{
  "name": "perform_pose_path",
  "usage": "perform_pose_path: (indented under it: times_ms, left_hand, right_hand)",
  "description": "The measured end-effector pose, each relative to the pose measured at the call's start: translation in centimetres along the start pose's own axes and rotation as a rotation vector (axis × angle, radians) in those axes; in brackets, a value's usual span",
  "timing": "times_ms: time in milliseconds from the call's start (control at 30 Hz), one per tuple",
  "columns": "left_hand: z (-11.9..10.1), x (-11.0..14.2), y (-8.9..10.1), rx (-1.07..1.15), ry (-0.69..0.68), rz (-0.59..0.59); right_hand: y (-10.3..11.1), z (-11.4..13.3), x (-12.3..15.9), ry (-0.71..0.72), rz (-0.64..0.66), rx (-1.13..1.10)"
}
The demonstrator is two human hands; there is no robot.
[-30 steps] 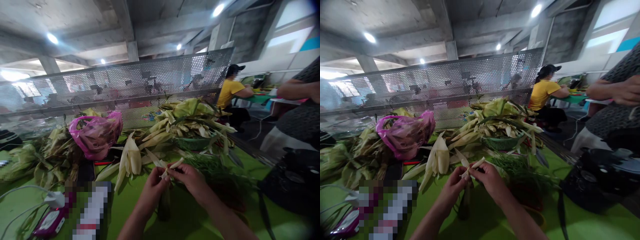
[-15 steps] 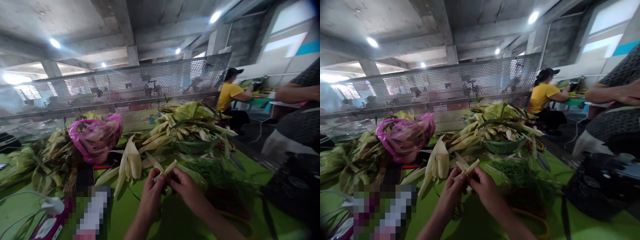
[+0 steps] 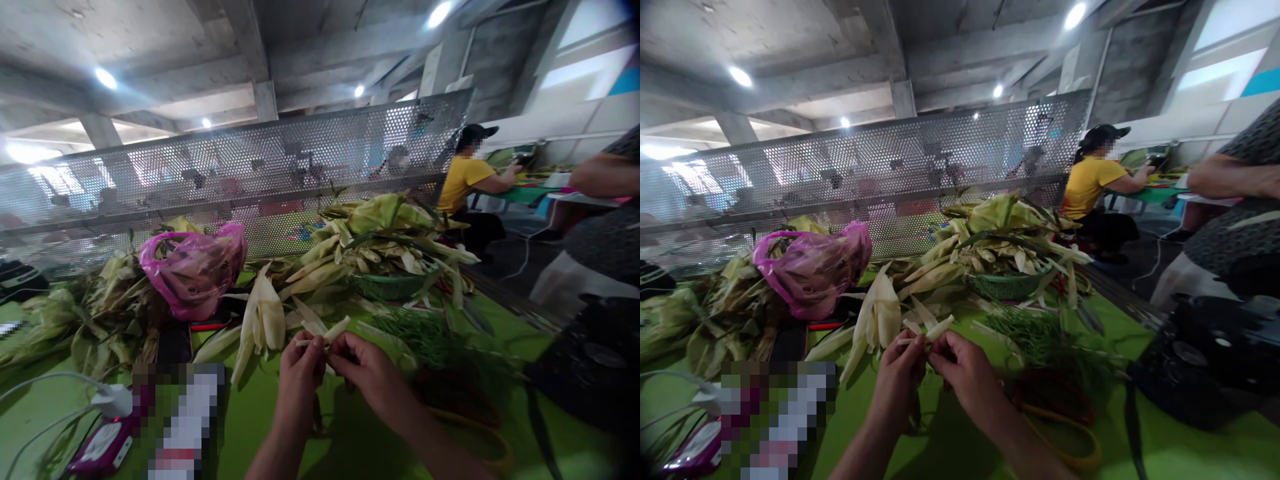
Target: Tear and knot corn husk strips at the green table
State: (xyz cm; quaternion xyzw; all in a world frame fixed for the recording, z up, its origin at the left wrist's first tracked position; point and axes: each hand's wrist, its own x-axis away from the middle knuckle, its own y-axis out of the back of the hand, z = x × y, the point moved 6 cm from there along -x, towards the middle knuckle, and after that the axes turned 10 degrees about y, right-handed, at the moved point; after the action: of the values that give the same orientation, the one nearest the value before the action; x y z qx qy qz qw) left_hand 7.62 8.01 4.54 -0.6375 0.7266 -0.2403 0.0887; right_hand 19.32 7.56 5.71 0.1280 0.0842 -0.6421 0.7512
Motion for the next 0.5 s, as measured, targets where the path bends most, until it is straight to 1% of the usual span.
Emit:
perform_pose_path:
  times_ms: [67,167,300,433,500]
  left_hand:
    - [-0.1,-0.2,0.4,-0.039,0.015,0.033]
    - [0.0,-0.4,0.8,-0.102,0.042,0.071]
    - [0.0,0.0,0.4,-0.161,0.051,0.098]
    - [-0.1,0.3,0.1,-0.216,0.052,0.076]
    - [0.1,0.3,0.1,-0.205,0.060,0.067]
  right_hand:
    - [0.1,0.1,0.0,-0.023,0.001,-0.049]
    - [0.2,0.3,-0.1,-0.052,-0.006,-0.179]
    - [0.8,0.1,-0.1,-0.083,-0.131,-0.275]
    - [1.1,-0.3,0.0,-0.089,-0.197,-0.306]
    - [1.4,-0.4,0.1,-0.082,-0.233,-0.295]
